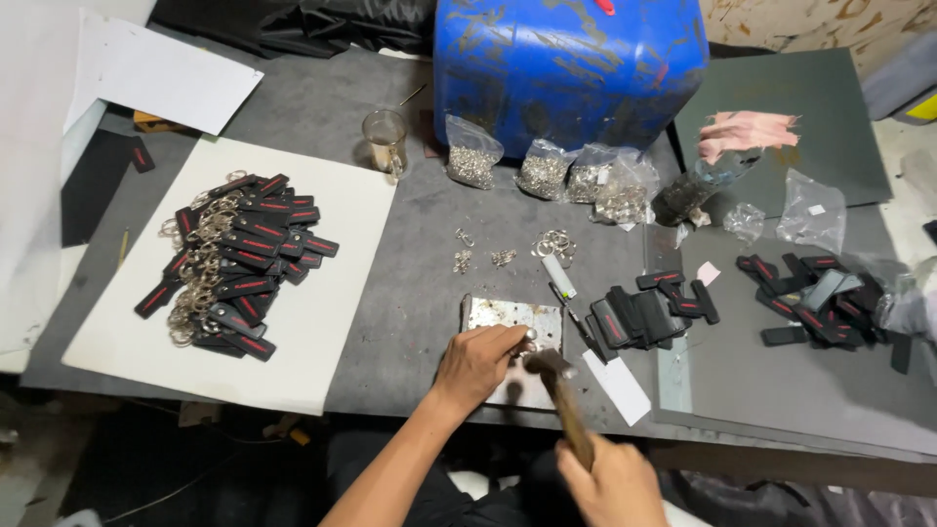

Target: Assembling leather keychains by attaching metal rings and securing them with a hammer and punch tool

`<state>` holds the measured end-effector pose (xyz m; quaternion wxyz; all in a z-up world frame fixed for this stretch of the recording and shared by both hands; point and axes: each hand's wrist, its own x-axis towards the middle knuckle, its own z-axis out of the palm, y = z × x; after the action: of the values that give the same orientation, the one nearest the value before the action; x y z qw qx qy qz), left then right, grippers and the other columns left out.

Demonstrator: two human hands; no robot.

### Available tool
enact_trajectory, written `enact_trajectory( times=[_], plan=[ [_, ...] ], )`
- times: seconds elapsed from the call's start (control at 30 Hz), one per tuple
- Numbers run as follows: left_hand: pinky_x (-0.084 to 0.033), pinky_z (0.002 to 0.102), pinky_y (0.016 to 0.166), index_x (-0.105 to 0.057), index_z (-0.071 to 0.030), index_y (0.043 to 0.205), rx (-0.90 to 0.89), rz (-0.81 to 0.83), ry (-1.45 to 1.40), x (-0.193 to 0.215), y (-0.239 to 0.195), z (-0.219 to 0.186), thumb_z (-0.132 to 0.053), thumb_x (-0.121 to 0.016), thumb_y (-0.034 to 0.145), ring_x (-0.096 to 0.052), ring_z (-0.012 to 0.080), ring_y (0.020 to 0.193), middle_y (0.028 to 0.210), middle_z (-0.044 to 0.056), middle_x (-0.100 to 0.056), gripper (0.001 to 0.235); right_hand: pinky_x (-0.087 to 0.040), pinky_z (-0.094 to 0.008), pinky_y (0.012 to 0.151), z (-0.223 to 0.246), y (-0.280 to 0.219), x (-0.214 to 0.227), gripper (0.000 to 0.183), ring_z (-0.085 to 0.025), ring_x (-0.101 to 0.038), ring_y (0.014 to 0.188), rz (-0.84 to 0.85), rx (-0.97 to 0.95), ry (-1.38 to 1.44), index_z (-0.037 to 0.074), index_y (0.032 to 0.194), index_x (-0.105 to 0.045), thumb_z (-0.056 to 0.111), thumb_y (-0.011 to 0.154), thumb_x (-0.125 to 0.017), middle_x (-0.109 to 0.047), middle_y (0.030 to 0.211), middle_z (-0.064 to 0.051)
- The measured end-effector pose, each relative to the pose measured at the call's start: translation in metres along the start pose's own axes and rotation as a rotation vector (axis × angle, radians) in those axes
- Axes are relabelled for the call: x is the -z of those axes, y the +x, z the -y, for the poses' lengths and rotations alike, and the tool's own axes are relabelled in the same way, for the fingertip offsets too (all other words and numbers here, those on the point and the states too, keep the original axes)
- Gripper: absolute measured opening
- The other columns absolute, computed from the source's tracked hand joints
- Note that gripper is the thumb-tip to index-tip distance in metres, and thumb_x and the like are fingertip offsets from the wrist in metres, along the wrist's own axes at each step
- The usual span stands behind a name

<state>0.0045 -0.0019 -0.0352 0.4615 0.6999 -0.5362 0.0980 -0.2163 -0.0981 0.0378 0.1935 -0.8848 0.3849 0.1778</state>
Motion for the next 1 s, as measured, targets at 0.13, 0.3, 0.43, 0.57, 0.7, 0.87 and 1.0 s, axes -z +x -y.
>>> enact_trajectory(
  times=[0.13,0.3,0.43,0.57,0.7,0.87,1.0],
  plan=[
    [-0.047,0.036,0.055,-0.064,-0.009,0.104,0.023,-0.001,-0.038,0.002,0.0,-0.008,0.009,-0.065,0.089,-0.058,0.0225,0.061,0.074,0.003,-0.061,0.023,-0.039,-0.032,0.063,-0.015,-0.013,-0.033,0.046,-0.017,-0.048,0.061,0.061,-0.216,0.522,0.011,0.065,-0.05,0.044,0.088,-0.073,-0.052,0.06,-0.003],
    [-0.054,0.035,0.062,-0.065,-0.009,0.107,0.052,0.031,-0.087,0.007,0.001,-0.008,0.008,-0.068,0.088,-0.071,0.0224,0.074,0.085,0.002,-0.073,0.026,-0.046,-0.03,0.059,-0.03,-0.001,-0.034,0.036,-0.015,-0.056,0.056,-0.116,-0.276,0.603,0.011,0.067,-0.067,0.042,0.083,-0.075,-0.062,0.052,-0.005],
    [-0.058,0.033,0.069,-0.067,-0.003,0.1,0.159,-0.004,-0.222,0.001,-0.002,-0.005,-0.001,-0.066,0.095,-0.071,0.021,0.079,0.087,0.005,-0.073,0.006,-0.042,-0.033,0.051,-0.058,0.037,-0.009,0.03,-0.019,-0.052,0.05,-0.322,-0.114,0.475,0.013,0.102,-0.068,0.042,0.096,-0.062,-0.061,0.061,-0.003],
    [-0.068,0.031,0.068,-0.069,-0.004,0.108,0.421,-0.248,-0.387,0.008,-0.002,-0.005,-0.022,-0.058,0.104,-0.078,0.0199,0.079,0.096,0.009,-0.076,0.022,-0.051,-0.049,0.067,-0.093,0.086,0.0,0.044,-0.036,-0.068,0.074,-0.681,-0.026,0.031,0.016,0.117,-0.065,0.055,0.097,-0.059,-0.072,0.082,-0.009],
    [-0.054,0.03,0.077,-0.076,-0.012,0.108,0.678,-0.315,-0.152,0.033,0.005,0.0,-0.018,-0.063,0.098,-0.073,0.0141,0.08,0.087,0.001,-0.078,0.017,-0.051,-0.05,0.082,-0.091,0.105,0.011,0.035,-0.037,-0.066,0.095,-0.607,-0.06,0.155,0.015,0.116,-0.066,0.044,0.097,-0.06,-0.072,0.097,-0.01],
    [-0.042,0.042,0.08,-0.079,-0.017,0.112,0.725,0.068,0.532,0.039,-0.018,0.026,-0.035,-0.067,0.096,-0.067,0.0288,0.093,0.095,0.003,-0.08,0.027,-0.045,-0.048,0.088,-0.082,0.106,0.009,0.039,-0.034,-0.057,0.105,-0.697,0.159,0.079,0.008,0.126,-0.061,0.031,0.095,-0.058,-0.064,0.114,-0.011],
    [-0.041,0.041,0.078,-0.08,-0.016,0.11,0.64,0.007,0.58,0.038,-0.02,0.02,-0.034,-0.067,0.095,-0.066,0.0248,0.09,0.098,0.002,-0.078,0.027,-0.041,-0.048,0.085,-0.072,0.102,0.002,0.047,-0.035,-0.058,0.105,-0.852,0.131,-0.008,0.01,0.13,-0.064,0.033,0.09,-0.065,-0.066,0.116,-0.01]
  ],
)
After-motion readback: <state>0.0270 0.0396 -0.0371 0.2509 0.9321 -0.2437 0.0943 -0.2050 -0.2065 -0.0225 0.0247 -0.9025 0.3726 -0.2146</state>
